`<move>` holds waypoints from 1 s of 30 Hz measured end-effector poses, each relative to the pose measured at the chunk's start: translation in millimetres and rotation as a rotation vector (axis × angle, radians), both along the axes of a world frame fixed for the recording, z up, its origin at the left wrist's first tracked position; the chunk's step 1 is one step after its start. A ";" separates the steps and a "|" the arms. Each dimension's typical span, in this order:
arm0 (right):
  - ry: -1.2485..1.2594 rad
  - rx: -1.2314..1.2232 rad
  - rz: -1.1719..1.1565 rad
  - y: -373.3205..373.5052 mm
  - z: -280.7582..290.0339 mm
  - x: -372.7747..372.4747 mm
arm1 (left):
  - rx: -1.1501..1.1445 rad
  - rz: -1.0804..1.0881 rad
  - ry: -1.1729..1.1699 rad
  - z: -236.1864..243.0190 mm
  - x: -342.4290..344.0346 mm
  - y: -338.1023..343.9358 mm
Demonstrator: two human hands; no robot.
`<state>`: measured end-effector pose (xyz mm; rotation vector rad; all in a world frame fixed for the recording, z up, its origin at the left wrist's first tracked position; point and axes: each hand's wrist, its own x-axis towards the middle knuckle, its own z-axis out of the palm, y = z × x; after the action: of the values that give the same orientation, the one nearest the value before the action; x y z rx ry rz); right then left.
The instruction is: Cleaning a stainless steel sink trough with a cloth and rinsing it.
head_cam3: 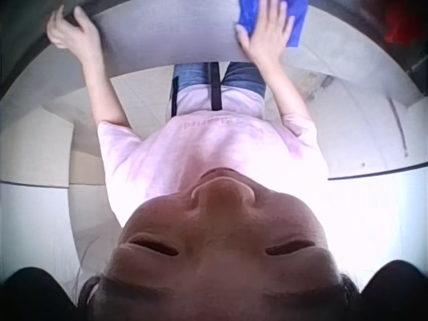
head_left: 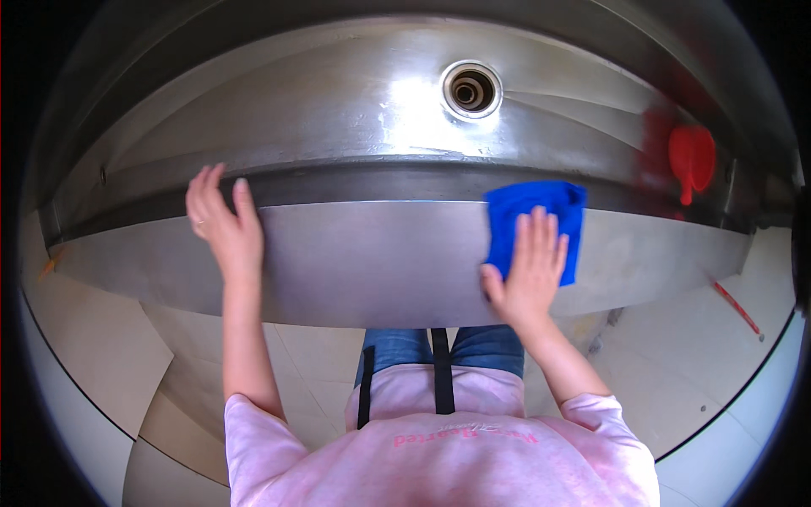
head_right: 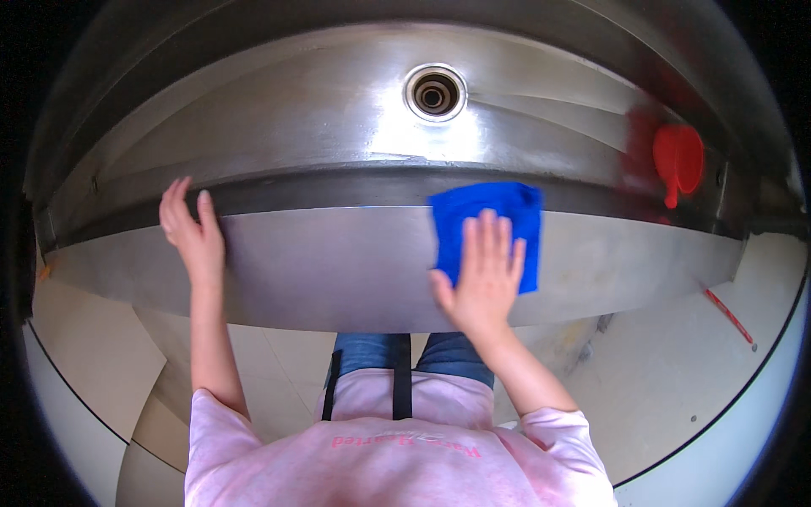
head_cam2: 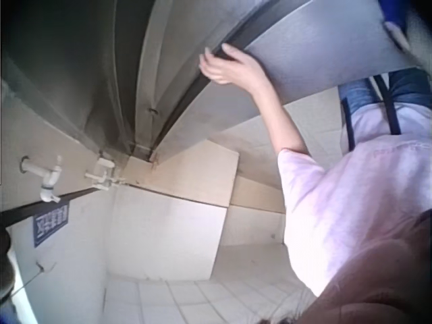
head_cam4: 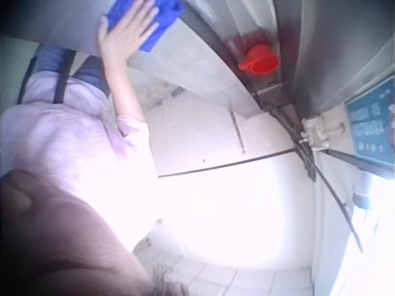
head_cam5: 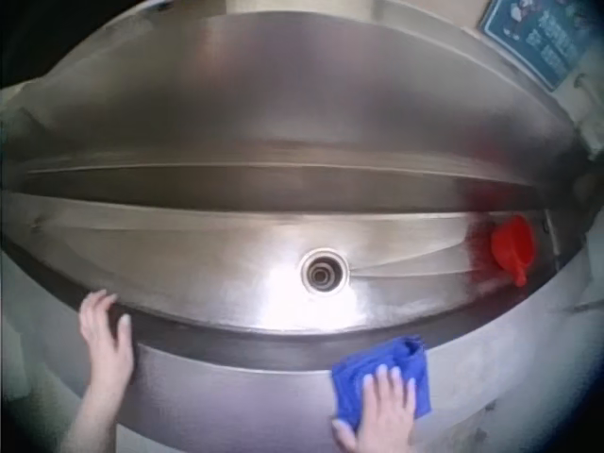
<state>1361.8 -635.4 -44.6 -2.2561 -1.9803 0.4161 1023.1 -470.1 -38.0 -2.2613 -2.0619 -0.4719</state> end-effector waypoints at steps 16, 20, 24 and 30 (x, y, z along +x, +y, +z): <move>0.399 0.063 0.640 36.8 1.2 24.4 | -0.197 0.237 0.142 -43.1 -25.5 20.8; 0.270 0.106 0.614 32.0 0.8 111.1 | -0.212 0.270 0.156 -46.6 -30.0 18.5; 0.243 0.084 0.104 60.1 12.0 222.7 | -0.236 0.275 0.162 -45.8 -39.8 16.7; 0.679 -0.308 -0.583 102.9 -48.3 347.0 | -0.233 0.270 0.159 -50.9 -52.0 17.8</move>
<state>1708.8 -532.4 -92.9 -2.2703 -0.9377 1.2531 971.2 -452.3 -88.9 -2.0025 -2.3929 -0.0360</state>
